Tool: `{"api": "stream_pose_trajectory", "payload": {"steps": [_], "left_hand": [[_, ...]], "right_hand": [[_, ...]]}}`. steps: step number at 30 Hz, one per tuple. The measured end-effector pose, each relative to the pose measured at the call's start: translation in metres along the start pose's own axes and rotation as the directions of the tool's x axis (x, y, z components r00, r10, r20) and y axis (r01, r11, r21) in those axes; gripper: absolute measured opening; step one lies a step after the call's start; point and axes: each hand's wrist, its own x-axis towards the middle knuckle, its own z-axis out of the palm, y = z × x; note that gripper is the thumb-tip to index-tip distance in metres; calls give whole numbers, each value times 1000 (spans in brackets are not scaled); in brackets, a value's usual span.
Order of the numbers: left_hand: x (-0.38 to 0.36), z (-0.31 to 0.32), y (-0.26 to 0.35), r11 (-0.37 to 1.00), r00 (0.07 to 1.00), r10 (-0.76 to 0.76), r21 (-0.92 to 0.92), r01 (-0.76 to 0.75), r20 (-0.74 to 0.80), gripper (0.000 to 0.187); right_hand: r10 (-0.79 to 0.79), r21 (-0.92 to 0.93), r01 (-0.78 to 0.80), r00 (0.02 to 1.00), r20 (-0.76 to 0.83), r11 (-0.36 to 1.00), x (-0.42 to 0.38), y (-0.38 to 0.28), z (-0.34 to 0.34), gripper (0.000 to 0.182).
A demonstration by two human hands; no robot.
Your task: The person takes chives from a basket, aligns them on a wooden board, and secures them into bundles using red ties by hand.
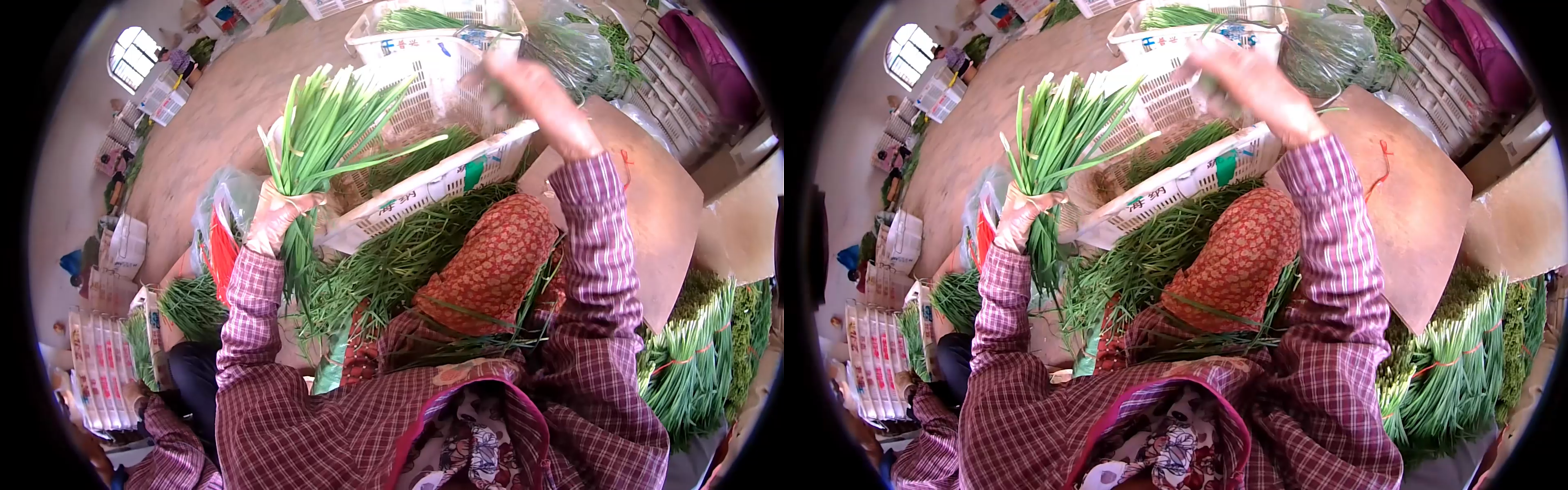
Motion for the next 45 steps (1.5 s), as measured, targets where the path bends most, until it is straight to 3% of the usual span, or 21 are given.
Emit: {"api": "stream_pose_trajectory", "payload": {"steps": [2, 4, 6, 10, 12, 15, 17, 18, 20, 22, 24, 25, 26, 28, 30, 32, 35, 38, 40, 42, 45], "left_hand": [[0, 5, 2, 999, 1000, 15, -40, -16, -20, 40], [3, 6, -1, 1000, 1000, 0, -9, 0, -29, 41], [6, 11, -4, 991, 997, 71, -113, -68, 24, 46], [11, 15, 0, 995, 987, 102, -22, -100, 123, 50], [12, 13, 0, 960, 968, 131, 217, -178, 213, 50], [9, 20, 1, 988, 989, 146, 42, -146, 5, 49], [8, 16, 13, 727, 984, 170, 680, -90, -51, 52], [7, 17, 15, 729, 984, 169, 679, -88, -55, 52], [7, 16, 16, 665, 924, 344, 739, -113, -168, 56], [14, -7, 2, 536, 859, 489, 829, -158, -153, 70], [12, -11, 8, 419, 863, 480, 905, -65, -160, 66], [7, -1, 20, 321, 862, 476, 947, 10, -171, 66], [7, 3, 26, 320, 863, 474, 947, 14, -173, 66], [8, 6, 31, 106, 828, 558, 994, 7, -65, 66], [12, 5, 33, 36, 818, 576, 999, -27, 2, 67], [14, 5, 36, -38, 803, 592, 997, -62, 73, 67], [16, 15, 44, -148, 828, 552, 989, -24, 102, 68], [16, 21, 49, -236, 805, 561, 969, -69, 194, 82], [17, 21, 50, -260, 795, 567, 963, -75, 216, 80], [17, 19, 46, -259, 788, 575, 962, -82, 222, 79], [17, 19, 41, -223, 791, 572, 969, -102, 215, 76]], "right_hand": [[-177, -478, 146, 984, -20, 866, -2, 9, 18, 45], [-367, -481, 225, 902, -225, 847, -1, -2, 42, 35], [-687, -708, 369, 692, -223, 602, 18, 3, 60, 28], [-691, -809, 210, 658, -298, 549, 33, 5, 86, 34], [-686, -762, 250, 651, -324, 598, 37, 13, 89, 32], [-684, -692, 309, 634, -362, 653, 37, 20, 87, 26], [-664, -669, 308, 648, -373, 676, 34, 23, 82, 20], [-665, -669, 311, 649, -370, 675, 37, 28, 73, 20], [-528, -343, 406, 572, -628, 847, 44, 41, 47, 14], [-388, -136, 404, 649, -655, 905, 27, 34, 27, 16], [-363, -196, 308, 726, -584, 931, 0, 14, 31, 21], [-427, -269, 342, 813, -396, 900, -8, 7, 37, 22], [-461, -328, 387, 867, -189, 862, -14, -1, 45, 23], [-506, -300, 434, 832, -227, 849, -14, -12, 64, 21], [-633, -440, 489, 721, -282, 753, -4, -8, 75, 19], [-634, -454, 482, 720, -282, 749, 4, -5, 88, 18], [-724, -640, 485, 668, -170, 597, 18, -2, 104, 19], [-730, -609, 560, 682, -46, 562, 25, 5, 114, 19], [-687, -565, 541, 724, -64, 623, 24, 7, 115, 17], [-327, -151, 307, 935, -134, 940, 18, 10, 112, 14], [-334, 82, 352, 926, -175, 932, 12, 15, 107, 19]]}}
